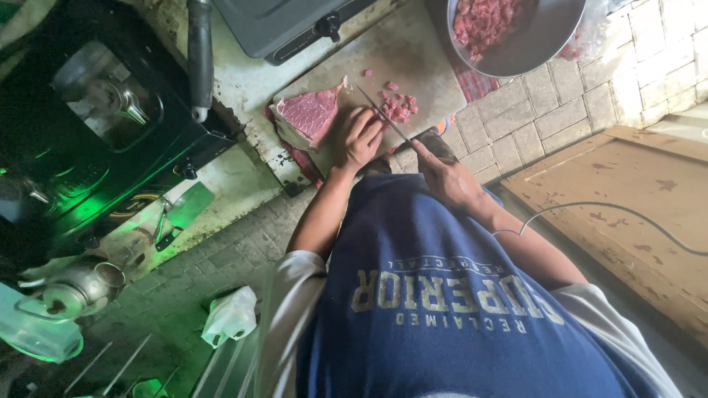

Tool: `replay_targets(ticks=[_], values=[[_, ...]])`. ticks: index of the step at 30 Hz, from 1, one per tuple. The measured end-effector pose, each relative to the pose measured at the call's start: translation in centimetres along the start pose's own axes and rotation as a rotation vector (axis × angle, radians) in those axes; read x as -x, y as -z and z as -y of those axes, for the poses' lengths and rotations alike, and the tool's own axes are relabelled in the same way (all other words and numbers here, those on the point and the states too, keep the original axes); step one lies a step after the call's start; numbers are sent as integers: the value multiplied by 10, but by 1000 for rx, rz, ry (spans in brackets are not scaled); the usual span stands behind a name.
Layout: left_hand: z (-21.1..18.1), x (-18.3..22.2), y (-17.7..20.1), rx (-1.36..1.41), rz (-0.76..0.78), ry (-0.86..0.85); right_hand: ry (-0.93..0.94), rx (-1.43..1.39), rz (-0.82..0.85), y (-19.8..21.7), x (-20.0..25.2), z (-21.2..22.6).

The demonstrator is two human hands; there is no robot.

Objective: Dicing raw meat on a wooden cutting board and placing the pieces into a metal bowl.

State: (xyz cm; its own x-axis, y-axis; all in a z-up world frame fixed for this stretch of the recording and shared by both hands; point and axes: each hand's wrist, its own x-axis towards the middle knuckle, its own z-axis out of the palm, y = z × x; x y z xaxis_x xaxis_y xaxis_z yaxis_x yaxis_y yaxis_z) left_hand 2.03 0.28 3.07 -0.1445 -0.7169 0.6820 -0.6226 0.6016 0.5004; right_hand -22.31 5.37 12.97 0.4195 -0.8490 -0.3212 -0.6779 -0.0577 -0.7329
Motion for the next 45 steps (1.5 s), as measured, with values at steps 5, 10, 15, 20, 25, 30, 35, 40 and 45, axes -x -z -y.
replay_targets(ticks=[5, 10, 15, 20, 25, 30, 35, 40, 45], values=[[7, 15, -8, -4, 34, 25, 18, 42, 0, -6, -4, 1], [14, 32, -17, -38, 72, 29, 30, 30, 2, -13, -5, -8], [13, 25, -14, -49, 114, 4, 110, 55, -24, -21, -22, -4], [20, 38, -19, -77, 100, -33, 92, 45, -10, -34, -28, -22], [20, 42, -24, -92, 91, -51, -20, 15, 72, -19, 0, -22], [21, 37, -21, -90, 104, -77, 56, 29, 21, -30, -50, -12], [17, 39, -24, -90, 64, -48, -33, 19, 49, -21, -28, -5], [12, 35, -21, -96, 35, -57, -120, 7, 125, -21, 2, -21], [17, 41, -25, -76, 76, -31, 79, 40, 27, -32, -55, -10]])
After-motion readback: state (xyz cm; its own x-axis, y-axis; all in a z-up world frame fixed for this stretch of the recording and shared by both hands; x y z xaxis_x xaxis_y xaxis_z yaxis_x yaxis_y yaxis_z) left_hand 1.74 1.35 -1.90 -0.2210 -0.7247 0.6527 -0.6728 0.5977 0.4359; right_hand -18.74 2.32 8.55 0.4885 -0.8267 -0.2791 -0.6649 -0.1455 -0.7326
